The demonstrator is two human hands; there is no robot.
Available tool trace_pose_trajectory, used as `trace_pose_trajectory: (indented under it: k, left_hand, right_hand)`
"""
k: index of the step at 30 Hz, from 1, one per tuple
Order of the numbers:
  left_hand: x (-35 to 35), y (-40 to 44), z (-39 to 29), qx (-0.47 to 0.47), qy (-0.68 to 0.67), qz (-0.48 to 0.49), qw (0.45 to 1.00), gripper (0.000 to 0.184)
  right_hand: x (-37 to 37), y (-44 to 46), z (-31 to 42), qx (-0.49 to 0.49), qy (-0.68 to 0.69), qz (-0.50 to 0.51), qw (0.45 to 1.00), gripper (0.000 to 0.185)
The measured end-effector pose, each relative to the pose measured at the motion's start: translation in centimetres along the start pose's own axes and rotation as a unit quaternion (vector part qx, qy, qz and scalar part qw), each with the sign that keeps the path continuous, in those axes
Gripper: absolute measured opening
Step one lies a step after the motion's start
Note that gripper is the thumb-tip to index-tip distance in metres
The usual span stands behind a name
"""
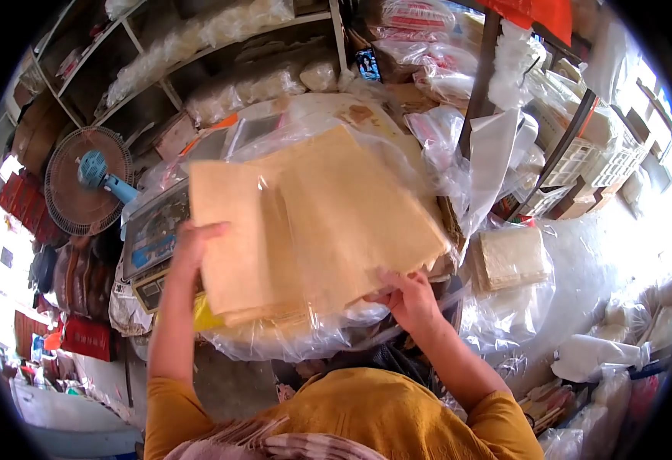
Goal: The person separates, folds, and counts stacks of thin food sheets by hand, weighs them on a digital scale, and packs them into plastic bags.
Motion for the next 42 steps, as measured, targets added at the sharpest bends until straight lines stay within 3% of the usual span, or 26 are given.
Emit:
trace_pose_trajectory:
  k: [2,4,5,6,7,8,10,13,16,17,18,19,20,21,23,24,25,26,28,29,34,39,42]
  left_hand:
    - [1.1,-2.2,-7.9,-0.074,0.076,-0.021,0.994,0.036]
    - [2.0,-4.9,-15.5,-0.177,0.114,-0.065,0.975,0.033]
    - [2.9,-5.7,-17.8,-0.191,0.136,-0.074,0.969,0.03]
    - [3.6,-6.6,-20.2,-0.197,0.19,-0.096,0.957,0.028]
    - [3.3,-7.4,-22.2,-0.239,0.179,-0.095,0.95,0.025]
    - [3.4,-8.0,-23.7,-0.27,0.226,-0.1,0.931,0.024]
    - [2.2,-9.5,-26.3,-0.331,0.312,-0.103,0.885,0.023]
    - [1.4,-10.3,-27.8,-0.359,0.499,-0.101,0.782,0.026]
    - [4.5,-10.9,-29.1,-0.41,0.527,-0.112,0.736,0.027]
    - [4.3,-11.6,-29.9,-0.448,0.467,-0.122,0.753,0.028]
    - [3.9,-12.4,-30.7,-0.486,0.406,-0.129,0.763,0.03]
    - [4.8,-12.5,-30.8,-0.484,0.396,-0.138,0.769,0.031]
    - [5.9,-12.6,-31.0,-0.482,0.385,-0.147,0.773,0.032]
    - [6.9,-11.8,-30.4,-0.472,0.319,-0.13,0.812,0.038]
    - [8.3,-10.4,-28.9,-0.498,0.288,-0.106,0.811,0.041]
    - [8.5,-9.4,-27.5,-0.476,0.255,-0.091,0.836,0.043]
    - [8.7,-8.5,-26.1,-0.453,0.221,-0.079,0.86,0.044]
    - [8.4,-7.2,-24.0,-0.391,0.166,-0.061,0.903,0.046]
    - [7.4,-5.4,-21.0,-0.351,0.151,-0.039,0.923,0.046]
    - [7.1,-4.5,-19.9,-0.357,0.139,-0.05,0.922,0.045]
    - [3.0,-2.3,-14.5,-0.404,0.028,-0.128,0.905,0.038]
    - [2.5,2.4,-4.7,-0.265,0.002,-0.033,0.964,0.047]
    - [2.9,2.9,-4.1,-0.268,0.038,-0.036,0.962,0.046]
  right_hand:
    - [-0.8,0.6,2.5,0.096,-0.108,-0.016,0.989,0.019]
    - [-3.7,0.8,5.1,0.206,-0.248,-0.047,0.945,0.018]
    - [-4.8,1.6,5.6,0.235,-0.474,-0.106,0.842,0.023]
    - [-5.9,2.4,5.6,0.246,-0.668,-0.158,0.684,0.028]
    - [-8.8,1.7,5.6,0.267,-0.712,-0.106,0.64,0.035]
    - [-10.9,2.5,5.0,0.347,-0.723,-0.078,0.593,0.037]
    - [-12.6,2.4,0.7,0.494,-0.816,-0.079,0.292,0.036]
    - [-11.6,3.6,-4.7,0.163,-0.837,0.158,0.498,0.034]
    - [-14.4,2.0,-1.2,0.135,-0.706,0.216,0.661,0.043]
    - [-14.8,2.1,2.6,0.195,-0.641,0.127,0.731,0.054]
    - [-14.4,2.8,5.9,0.288,-0.626,0.032,0.724,0.059]
    - [-14.4,3.2,8.9,0.411,-0.564,0.003,0.717,0.077]
    - [-13.8,4.6,11.1,0.424,-0.537,-0.039,0.728,0.084]
    - [-13.1,5.8,13.3,0.438,-0.508,-0.081,0.737,0.091]
    - [-12.0,9.8,15.4,0.429,-0.391,0.0,0.814,0.095]
    - [-11.6,10.7,16.1,0.421,-0.328,0.042,0.845,0.097]
    - [-14.0,8.7,15.8,0.305,-0.293,0.157,0.893,0.078]
    - [-13.6,8.6,15.9,0.276,-0.269,0.16,0.909,0.069]
    - [-13.0,8.6,16.0,0.217,-0.223,0.165,0.936,0.051]
    - [-13.3,7.8,16.6,0.252,-0.215,0.155,0.931,0.03]
    - [-13.7,7.2,18.5,0.31,-0.278,0.095,0.904,0.028]
    - [-10.5,11.1,16.4,0.303,-0.394,0.063,0.865,0.029]
    - [-10.2,12.7,15.7,0.324,-0.387,0.1,0.858,0.031]
Point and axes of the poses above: each hand's wrist, its own y-axis towards the middle knuckle, its own x-axis out of the back of the hand, z = x × y, the point moved 9 cm from there along y, towards the middle knuckle, and after that the axes turned 8 degrees about -x, right-handed, at the moved point
